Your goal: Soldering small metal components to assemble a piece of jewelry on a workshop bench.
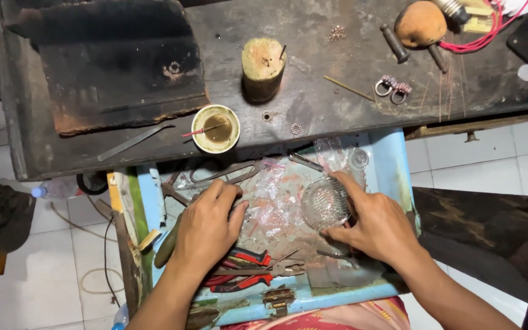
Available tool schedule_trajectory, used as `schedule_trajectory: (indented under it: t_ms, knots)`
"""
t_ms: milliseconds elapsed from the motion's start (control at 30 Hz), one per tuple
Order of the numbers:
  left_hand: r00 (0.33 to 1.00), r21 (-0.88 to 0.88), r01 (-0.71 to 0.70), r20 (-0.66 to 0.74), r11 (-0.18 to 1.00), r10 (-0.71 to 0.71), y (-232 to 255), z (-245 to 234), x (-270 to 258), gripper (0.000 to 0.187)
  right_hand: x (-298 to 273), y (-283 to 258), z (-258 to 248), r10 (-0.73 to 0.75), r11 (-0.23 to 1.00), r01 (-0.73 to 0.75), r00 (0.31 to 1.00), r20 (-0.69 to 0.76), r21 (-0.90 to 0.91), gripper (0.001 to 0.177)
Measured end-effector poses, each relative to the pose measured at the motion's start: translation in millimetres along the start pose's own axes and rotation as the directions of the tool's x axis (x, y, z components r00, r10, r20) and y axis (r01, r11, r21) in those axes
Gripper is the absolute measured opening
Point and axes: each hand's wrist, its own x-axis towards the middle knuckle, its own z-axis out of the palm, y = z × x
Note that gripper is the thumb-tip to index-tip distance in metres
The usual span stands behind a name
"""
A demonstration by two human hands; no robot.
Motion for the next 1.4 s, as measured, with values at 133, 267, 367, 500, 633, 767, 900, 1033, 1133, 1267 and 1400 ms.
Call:
schedule_trajectory:
  t_ms: [133, 267, 367, 500, 633, 767, 900, 1033, 1133, 1267, 1400]
  knots:
    - [0.999, 0.017, 0.012, 0.042, 1.0, -0.013, 5, 6, 3, 0.021, 0, 11, 5, 0.029, 0.998, -0.029, 1.0, 0.002, -0.056, 0.103]
    - [0.998, 0.012, 0.037, 0.046, 0.999, -0.038, 6, 2, 3, 0.022, -2, 18, 7, 0.055, 0.993, -0.053, 0.998, 0.013, -0.104, 0.108]
    - [0.999, -0.045, 0.046, 0.007, 0.998, -0.046, 5, -1, 3, 0.022, -3, 17, 4, 0.057, 0.996, -0.055, 0.998, 0.032, -0.07, 0.106]
    - [0.999, -0.091, 0.027, -0.039, 0.995, -0.031, -1, -2, 3, 0.022, -2, 10, -3, 0.047, 0.996, -0.043, 0.998, 0.042, -0.082, 0.107]
    - [0.996, -0.092, 0.046, -0.068, 0.995, -0.052, -1, -9, 4, 0.022, -1, 8, -5, 0.04, 0.997, -0.037, 0.998, 0.042, -0.071, 0.104]
    - [0.995, -0.104, 0.046, -0.081, 0.994, -0.055, -3, -9, 3, 0.021, 0, 7, -7, 0.001, 0.998, 0.001, 0.999, 0.039, -0.065, 0.107]
    - [0.995, -0.11, 0.038, -0.083, 0.993, -0.047, 0, -14, 4, 0.022, 1, 9, -5, 0.003, 0.997, 0.0, 0.999, 0.034, -0.075, 0.11]
    - [0.99, -0.133, 0.015, -0.136, 0.991, -0.033, 0, -23, 6, 0.018, 6, 21, -10, -0.021, 1.0, 0.021, 0.999, -0.032, -0.002, 0.109]
    - [0.978, -0.15, -0.039, -0.209, 0.988, 0.007, -2, -31, 5, 0.015, 6, 23, -24, 0.047, 0.996, -0.038, 0.992, -0.121, 0.081, 0.107]
    - [0.964, -0.148, -0.061, -0.265, 0.987, 0.02, -1, -43, 3, 0.014, 13, 24, -36, 0.106, 0.992, -0.082, 0.952, -0.287, 0.094, 0.102]
    - [0.957, -0.144, -0.065, -0.289, 0.987, 0.021, -5, -45, 3, 0.01, 27, 41, -20, 0.097, 0.995, -0.092, 0.93, -0.354, 0.031, 0.106]
